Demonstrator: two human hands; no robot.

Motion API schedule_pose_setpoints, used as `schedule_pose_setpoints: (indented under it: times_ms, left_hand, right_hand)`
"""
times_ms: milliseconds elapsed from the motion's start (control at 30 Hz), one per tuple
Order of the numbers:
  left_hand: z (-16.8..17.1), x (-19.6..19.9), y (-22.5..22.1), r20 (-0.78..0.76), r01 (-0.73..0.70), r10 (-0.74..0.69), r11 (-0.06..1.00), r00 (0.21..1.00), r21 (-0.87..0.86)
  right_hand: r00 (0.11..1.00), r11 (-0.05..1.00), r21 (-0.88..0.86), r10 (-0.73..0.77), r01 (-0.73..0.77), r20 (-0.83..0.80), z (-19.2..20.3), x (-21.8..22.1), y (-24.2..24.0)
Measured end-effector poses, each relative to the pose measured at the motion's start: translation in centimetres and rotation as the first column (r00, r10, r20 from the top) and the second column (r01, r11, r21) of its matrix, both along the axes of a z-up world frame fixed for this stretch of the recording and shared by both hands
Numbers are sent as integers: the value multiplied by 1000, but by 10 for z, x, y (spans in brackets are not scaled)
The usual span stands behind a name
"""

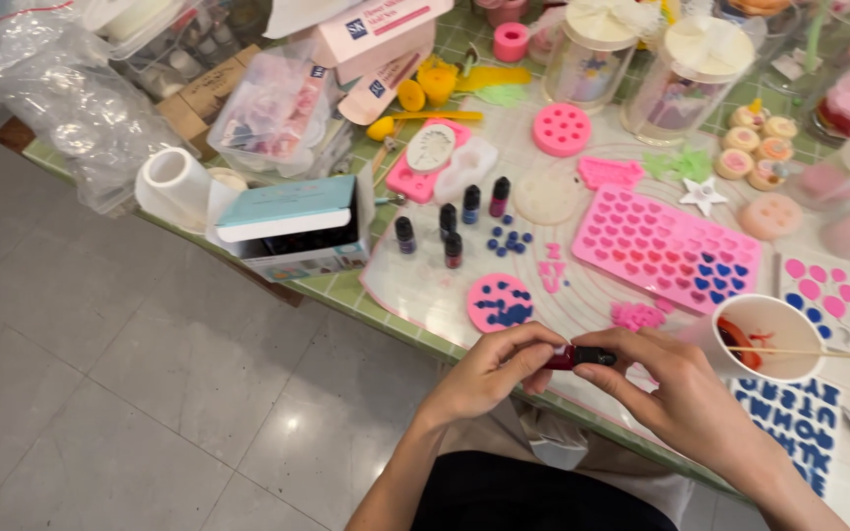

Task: Mixing red pigment into liquid wax in a paper cup using a wooden stick.

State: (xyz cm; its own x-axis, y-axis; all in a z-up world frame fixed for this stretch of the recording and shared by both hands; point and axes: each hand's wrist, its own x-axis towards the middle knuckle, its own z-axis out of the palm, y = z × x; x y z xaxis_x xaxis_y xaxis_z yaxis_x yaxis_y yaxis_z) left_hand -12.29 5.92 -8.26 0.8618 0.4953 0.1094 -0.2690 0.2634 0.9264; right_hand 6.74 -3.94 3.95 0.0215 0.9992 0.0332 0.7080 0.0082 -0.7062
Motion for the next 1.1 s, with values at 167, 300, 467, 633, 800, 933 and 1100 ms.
schedule_pose_setpoints:
  times_ms: [167, 300, 467, 633, 800, 933, 1100]
  left_hand:
    - [13, -29, 11, -38, -147, 157, 971, 987, 190]
    - [11, -48, 21, 11, -305, 317, 903, 948, 304]
    - [-7, -57, 32, 32, -353, 352, 927, 935, 130]
    - [-20, -57, 39, 96, -285, 299, 949, 950, -132]
    - [-26, -52, 37, 98, -230, 242, 965, 965, -123]
    - [16, -73, 51, -11, -300, 302, 950, 953, 88]
    - [71, -138, 107, -6, -435, 778, 358, 629, 826]
  right_hand:
    - [991, 997, -79, -2, 12, 135, -28, -9, 23]
    - [975, 991, -135, 43, -13, 220, -33, -29, 42]
    - [994, 999, -12, 42, -41, 103, -38, -47, 57]
    - [993, 983, 152, 94, -104, 72, -33, -60, 64]
    - [997, 996, 49, 73, -73, -3, -36, -60, 67]
    - [998, 995, -92, -51, 49, -27, -30, -62, 69]
    - [1000, 997, -67, -23, 23, 7, -32, -53, 65]
